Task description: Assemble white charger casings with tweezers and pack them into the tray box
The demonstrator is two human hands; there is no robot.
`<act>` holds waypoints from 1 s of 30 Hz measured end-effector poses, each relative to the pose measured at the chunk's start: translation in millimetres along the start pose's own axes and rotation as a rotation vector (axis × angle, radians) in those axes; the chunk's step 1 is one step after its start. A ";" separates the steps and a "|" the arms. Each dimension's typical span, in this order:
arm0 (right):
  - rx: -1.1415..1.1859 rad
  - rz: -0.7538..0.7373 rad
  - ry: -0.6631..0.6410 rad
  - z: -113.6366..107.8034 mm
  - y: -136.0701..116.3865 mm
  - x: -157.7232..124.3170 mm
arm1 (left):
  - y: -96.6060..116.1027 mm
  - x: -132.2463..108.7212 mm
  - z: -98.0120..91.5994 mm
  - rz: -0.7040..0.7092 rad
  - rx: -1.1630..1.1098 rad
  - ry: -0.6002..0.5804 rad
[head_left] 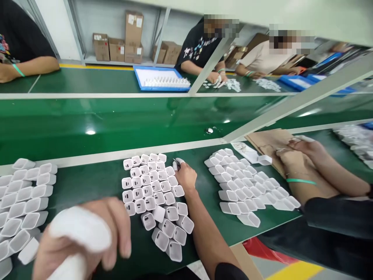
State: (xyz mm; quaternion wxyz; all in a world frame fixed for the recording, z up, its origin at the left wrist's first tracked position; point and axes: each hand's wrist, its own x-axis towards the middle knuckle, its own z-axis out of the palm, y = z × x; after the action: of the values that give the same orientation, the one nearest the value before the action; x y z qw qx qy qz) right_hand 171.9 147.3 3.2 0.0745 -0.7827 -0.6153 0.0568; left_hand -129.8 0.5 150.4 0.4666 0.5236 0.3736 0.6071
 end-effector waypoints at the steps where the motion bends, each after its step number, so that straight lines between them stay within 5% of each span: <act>1: 0.001 -0.003 0.004 0.3 0.5 0.9 | 0.8 6.7 12.1 0.012 -0.049 -0.024; 4: 0.006 -0.019 0.008 0.4 1.6 1.6 | -9.8 24.8 45.1 0.043 -0.078 -0.035; 8: 0.019 -0.026 -0.015 0.3 2.8 -1.9 | -54.3 44.6 61.7 0.117 0.247 0.012; 13: 0.030 -0.015 -0.065 -0.2 3.2 -2.8 | -119.2 62.4 31.8 0.079 0.580 0.273; 18: 0.086 0.000 -0.073 0.8 4.0 -0.8 | -155.5 54.3 -14.3 0.060 0.728 0.485; 24: 0.239 0.075 0.004 12.4 12.0 5.2 | -178.5 39.4 -29.8 0.018 0.824 0.289; 30: 0.459 0.113 0.202 21.2 18.0 7.3 | -177.1 38.4 -28.9 -0.049 0.881 0.102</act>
State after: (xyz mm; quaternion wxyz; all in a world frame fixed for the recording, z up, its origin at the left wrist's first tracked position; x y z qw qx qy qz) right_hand 187.0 151.1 -20.9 0.3082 -0.7800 -0.5311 0.1205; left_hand -127.8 88.8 -10.4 0.1939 0.6329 0.6315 0.4038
